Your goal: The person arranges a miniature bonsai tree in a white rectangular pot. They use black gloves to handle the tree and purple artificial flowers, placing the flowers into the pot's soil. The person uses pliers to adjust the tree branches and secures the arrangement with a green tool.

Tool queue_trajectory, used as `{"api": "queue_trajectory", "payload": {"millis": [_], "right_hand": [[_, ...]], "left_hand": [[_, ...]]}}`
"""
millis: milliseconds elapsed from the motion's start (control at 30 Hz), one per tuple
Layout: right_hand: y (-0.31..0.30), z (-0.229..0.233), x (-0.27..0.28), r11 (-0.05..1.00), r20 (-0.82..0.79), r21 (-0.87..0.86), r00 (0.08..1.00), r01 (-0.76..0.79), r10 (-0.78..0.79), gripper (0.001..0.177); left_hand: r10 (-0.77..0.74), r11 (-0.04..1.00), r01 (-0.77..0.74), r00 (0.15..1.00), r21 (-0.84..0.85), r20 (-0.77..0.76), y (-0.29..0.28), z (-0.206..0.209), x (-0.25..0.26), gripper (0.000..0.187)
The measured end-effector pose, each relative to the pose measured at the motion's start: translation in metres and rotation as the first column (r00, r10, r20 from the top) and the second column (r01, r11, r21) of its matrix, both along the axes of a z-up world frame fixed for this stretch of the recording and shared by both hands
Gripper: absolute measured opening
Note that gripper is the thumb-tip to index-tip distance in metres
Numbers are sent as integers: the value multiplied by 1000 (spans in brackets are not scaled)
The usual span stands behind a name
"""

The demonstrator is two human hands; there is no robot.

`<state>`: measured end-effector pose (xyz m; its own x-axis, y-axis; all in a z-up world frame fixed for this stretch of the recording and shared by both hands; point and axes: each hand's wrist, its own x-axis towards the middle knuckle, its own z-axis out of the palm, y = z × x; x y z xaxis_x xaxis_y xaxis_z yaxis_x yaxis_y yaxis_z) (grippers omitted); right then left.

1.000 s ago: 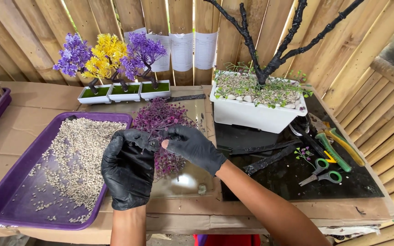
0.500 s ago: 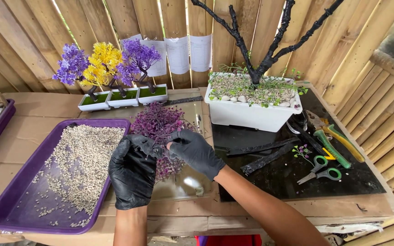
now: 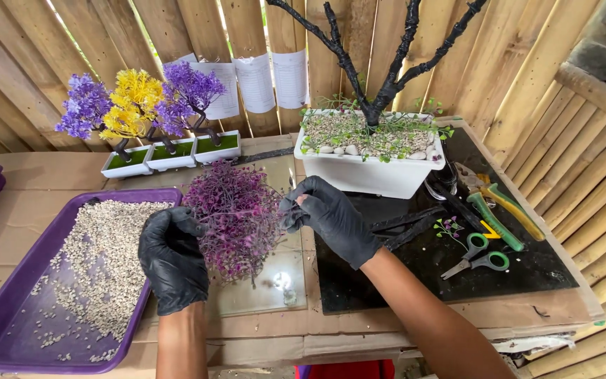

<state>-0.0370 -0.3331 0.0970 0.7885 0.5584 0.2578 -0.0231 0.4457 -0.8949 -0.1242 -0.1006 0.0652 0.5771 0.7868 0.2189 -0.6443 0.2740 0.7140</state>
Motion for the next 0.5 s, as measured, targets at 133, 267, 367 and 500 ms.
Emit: {"api": "queue_trajectory", "payload": {"millis": [133,267,367,500], "right_hand": [[-13,-3,5,1000,-25,21,1000,5,-4,16],[-17,-5,8,998,-15,42,999,44,-44,18],[-21,-6,11,995,1,60,997,74,-74,20],[-26,-4,14,984,-1,78,987,163,-163,18]], "left_hand": [[45,999,-45,999,-22,16,6,0,3,17],[131,987,-124,990,105,-61,-8,17,-2,18],[217,963,-192,968,187,-126,-7,21,-3,17],[358,878,-235,900,417,-247,7,11,-9,19]]}}
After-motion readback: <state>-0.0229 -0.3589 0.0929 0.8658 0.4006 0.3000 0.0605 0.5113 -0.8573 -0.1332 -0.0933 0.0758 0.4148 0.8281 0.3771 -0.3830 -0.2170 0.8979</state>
